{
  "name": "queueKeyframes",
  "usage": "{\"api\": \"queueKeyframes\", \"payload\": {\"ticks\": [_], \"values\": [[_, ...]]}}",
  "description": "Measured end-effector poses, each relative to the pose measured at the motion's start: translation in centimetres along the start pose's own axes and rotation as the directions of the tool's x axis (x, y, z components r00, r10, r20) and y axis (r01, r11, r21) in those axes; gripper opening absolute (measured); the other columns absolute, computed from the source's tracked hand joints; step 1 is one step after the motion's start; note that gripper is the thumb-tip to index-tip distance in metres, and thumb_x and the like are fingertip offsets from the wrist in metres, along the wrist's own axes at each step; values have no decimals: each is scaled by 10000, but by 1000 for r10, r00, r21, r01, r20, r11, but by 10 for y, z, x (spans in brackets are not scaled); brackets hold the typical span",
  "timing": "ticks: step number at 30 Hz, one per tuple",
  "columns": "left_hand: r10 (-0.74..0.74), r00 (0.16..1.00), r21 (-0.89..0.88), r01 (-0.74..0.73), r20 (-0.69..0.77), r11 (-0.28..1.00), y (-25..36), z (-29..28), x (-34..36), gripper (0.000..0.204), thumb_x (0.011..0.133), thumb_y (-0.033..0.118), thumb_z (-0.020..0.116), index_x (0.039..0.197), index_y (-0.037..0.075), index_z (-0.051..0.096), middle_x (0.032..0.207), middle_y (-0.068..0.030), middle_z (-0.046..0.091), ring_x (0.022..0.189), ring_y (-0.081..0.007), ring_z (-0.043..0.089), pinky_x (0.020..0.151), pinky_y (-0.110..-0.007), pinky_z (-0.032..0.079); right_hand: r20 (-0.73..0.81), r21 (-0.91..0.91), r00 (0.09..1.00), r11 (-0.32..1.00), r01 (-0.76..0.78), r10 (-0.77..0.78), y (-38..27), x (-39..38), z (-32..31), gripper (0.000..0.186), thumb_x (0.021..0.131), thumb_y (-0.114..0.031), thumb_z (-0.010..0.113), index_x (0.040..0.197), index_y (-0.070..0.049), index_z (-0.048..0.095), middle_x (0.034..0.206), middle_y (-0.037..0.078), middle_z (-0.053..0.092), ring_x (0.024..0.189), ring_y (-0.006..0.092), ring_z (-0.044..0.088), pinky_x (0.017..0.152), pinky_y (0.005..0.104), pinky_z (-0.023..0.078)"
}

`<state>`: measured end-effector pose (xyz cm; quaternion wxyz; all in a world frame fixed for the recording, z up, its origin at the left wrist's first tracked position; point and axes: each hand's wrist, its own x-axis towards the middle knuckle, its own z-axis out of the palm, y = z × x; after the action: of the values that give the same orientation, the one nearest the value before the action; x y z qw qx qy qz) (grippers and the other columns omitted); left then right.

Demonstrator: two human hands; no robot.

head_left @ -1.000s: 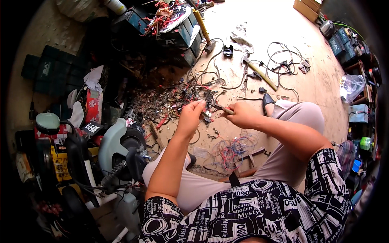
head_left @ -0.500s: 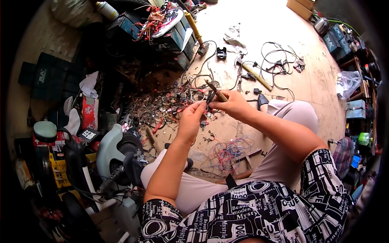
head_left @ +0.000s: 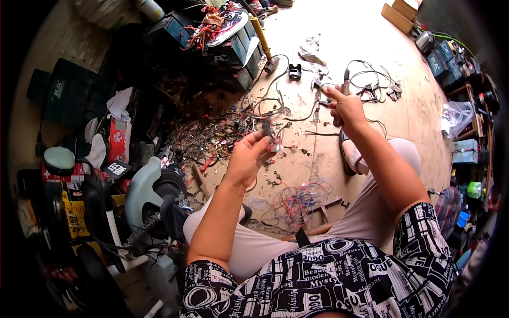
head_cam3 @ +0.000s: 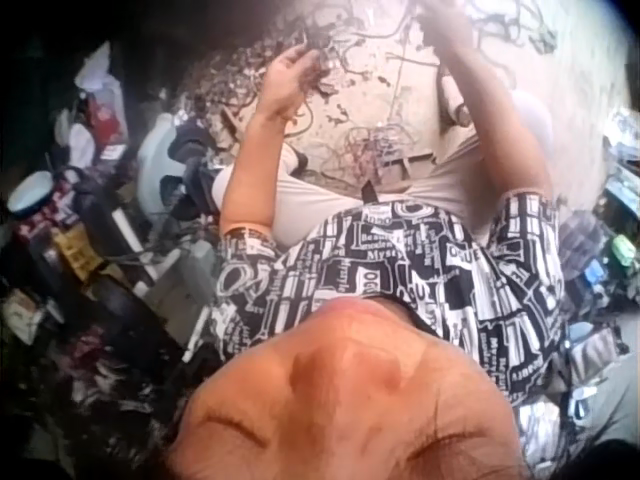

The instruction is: The person is sitting on the floor using a wire stripper and pliers to remove insulation and prepare multiple wires on a motorcycle wire harness.

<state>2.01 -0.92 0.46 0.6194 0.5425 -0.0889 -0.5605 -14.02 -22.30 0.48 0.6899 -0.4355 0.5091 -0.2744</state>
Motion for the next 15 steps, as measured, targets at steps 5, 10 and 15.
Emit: {"api": "queueKeyframes", "payload": {"ticks": [5,10,15], "values": [[101,995,-35,-101,-3,994,9,8,2,182,904,46,551,1083,14,548,1038,-71,634,885,-149,631,803,-328,563,309,-82,940,988,-129,148,15,-31,17,316,865,-334,629,946,-33,579,765,37,604,476,58,428,395,190,311],[164,986,-119,-164,-6,979,8,16,9,213,909,45,552,1119,15,551,1029,-67,645,921,-132,611,829,-267,505,547,-208,760,936,-283,351,29,-55,39,308,847,-374,651,918,-86,568,645,-14,529,454,60,447,355,201,294],[149,989,-231,-146,-7,962,-6,16,17,209,910,82,573,1113,33,563,996,-35,642,869,-114,594,799,-258,488,577,-127,782,971,-201,237,18,-67,52,248,808,-276,710,881,-113,538,595,-32,487,443,48,422,364,198,272]]}}
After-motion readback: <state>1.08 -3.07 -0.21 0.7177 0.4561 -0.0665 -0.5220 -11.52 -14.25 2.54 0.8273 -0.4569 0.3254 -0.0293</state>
